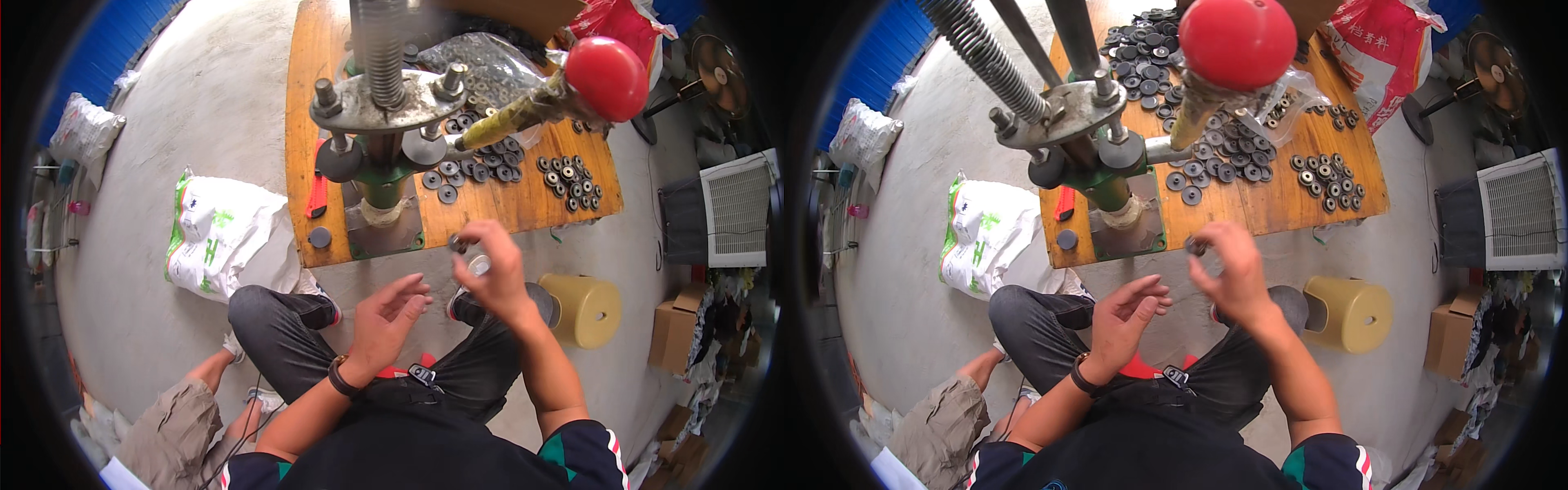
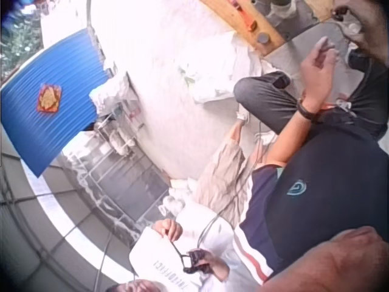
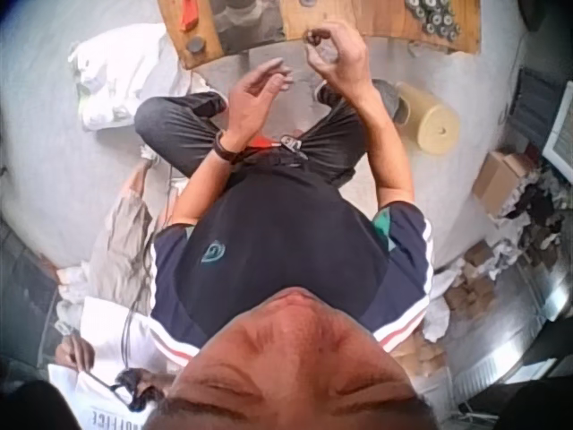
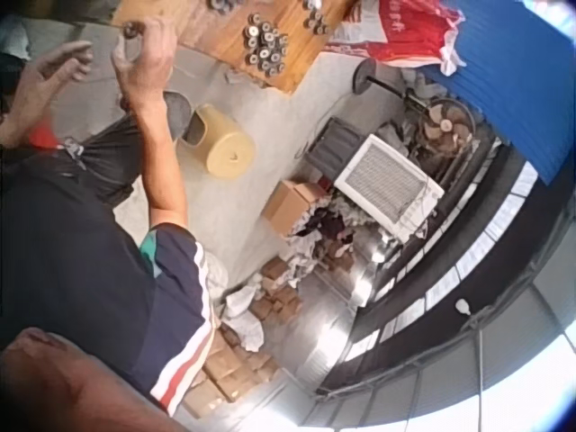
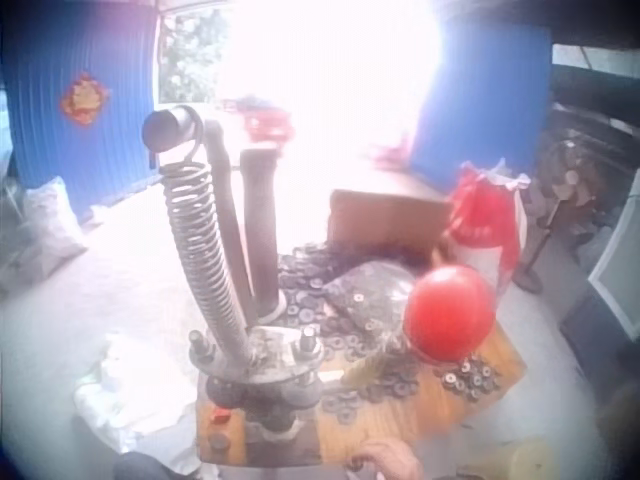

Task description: Assembling small circular components by pressing metal rings into plastic bases using a manual press.

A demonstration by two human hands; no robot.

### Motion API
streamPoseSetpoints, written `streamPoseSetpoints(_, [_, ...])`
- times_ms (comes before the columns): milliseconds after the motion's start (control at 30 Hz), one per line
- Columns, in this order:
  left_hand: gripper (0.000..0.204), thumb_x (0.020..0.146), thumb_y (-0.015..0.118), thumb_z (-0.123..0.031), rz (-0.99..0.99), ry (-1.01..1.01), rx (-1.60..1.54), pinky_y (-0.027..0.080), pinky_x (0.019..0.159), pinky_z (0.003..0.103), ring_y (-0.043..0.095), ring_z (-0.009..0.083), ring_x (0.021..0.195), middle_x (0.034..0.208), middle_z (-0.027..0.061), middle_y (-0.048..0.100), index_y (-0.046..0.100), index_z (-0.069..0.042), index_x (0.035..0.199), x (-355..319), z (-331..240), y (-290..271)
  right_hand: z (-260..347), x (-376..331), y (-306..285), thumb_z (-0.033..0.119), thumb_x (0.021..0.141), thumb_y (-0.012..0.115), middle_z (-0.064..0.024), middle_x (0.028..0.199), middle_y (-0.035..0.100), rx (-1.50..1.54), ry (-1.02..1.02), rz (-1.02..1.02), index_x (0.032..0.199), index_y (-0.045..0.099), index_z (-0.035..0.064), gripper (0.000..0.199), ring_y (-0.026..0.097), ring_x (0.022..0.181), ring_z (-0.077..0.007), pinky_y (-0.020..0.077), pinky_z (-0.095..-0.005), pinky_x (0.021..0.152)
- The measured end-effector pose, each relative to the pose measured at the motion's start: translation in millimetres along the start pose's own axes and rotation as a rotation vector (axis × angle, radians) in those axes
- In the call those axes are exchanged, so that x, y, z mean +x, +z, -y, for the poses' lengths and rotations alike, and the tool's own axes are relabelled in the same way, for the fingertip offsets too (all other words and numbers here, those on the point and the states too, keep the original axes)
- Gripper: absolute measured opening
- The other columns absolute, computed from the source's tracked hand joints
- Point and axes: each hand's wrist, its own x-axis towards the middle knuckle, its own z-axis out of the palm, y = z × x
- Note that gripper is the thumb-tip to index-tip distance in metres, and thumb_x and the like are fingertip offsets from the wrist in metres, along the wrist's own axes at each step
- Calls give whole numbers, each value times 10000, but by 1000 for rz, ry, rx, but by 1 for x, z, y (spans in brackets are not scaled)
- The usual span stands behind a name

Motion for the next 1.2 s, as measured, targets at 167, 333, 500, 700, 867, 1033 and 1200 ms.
streamPoseSetpoints(167, [325, 1088, 674, -138, 2, -329, -674, 627, 967, 367, 748, 229, 1093, 1206, 163, 756, 677, 57, 1347, 0, 9, -9, 41, -18, 23, 15, 782, 824, -129, 1106, 680, 76, -135, 250, 1053, 680, 62, 312, 677, 1003, -343, 538, -429, 855])
streamPoseSetpoints(333, [326, 1077, 681, -111, -55, -360, -591, 635, 959, 373, 770, 266, 1070, 1207, 184, 760, 663, 59, 1355, -10, 26, -29, -15, 26, 36, 50, 854, 812, -144, 1174, 703, -33, 20, -74, 1100, 726, 41, 261, 687, 1032, -366, 548, -455, 894])
streamPoseSetpoints(500, [357, 1070, 680, -86, -72, -308, -520, 641, 944, 379, 773, 276, 1071, 1209, 193, 760, 636, 67, 1389, -18, 13, -33, -41, 42, 48, 86, 833, 837, -136, 1093, 691, -291, -49, -73, 1089, 734, 57, 278, 667, 1022, -355, 539, -467, 888])
streamPoseSetpoints(700, [421, 1077, 669, -89, -22, -291, -552, 629, 999, 396, 760, 308, 1132, 1269, 232, 738, 586, 68, 1459, -24, 5, -35, -49, 36, 30, 92, 879, 802, -128, 1020, 725, -434, -104, -65, 995, 728, 32, 151, 719, 966, -320, 577, -428, 820])
streamPoseSetpoints(867, [401, 1090, 640, -80, -38, -263, -647, 620, 1028, 402, 746, 309, 1167, 1292, 216, 734, 590, 79, 1454, -35, -20, -36, 55, -21, 7, -33, 840, 825, -130, 1035, 746, 369, 69, 217, 1077, 770, 43, 256, 753, 896, -279, 594, -371, 741])
streamPoseSetpoints(1033, [347, 1089, 627, -58, 99, -148, -469, 595, 1059, 384, 732, 266, 1195, 1323, 198, 738, 645, 79, 1407, -54, -57, -33, 108, -50, -4, -32, 771, 870, -113, 975, 732, 351, -120, 168, 1054, 775, 51, 311, 724, 813, -268, 575, -359, 683])
streamPoseSetpoints(1200, [292, 1065, 607, 13, 192, 2, -174, 568, 1057, 334, 730, 217, 1209, 1294, 177, 770, 720, 59, 1331, -61, -83, -39, 122, -60, -13, -84, 762, 833, -115, 933, 722, 275, -222, 108, 1012, 758, 13, 279, 722, 840, -264, 605, -356, 745])
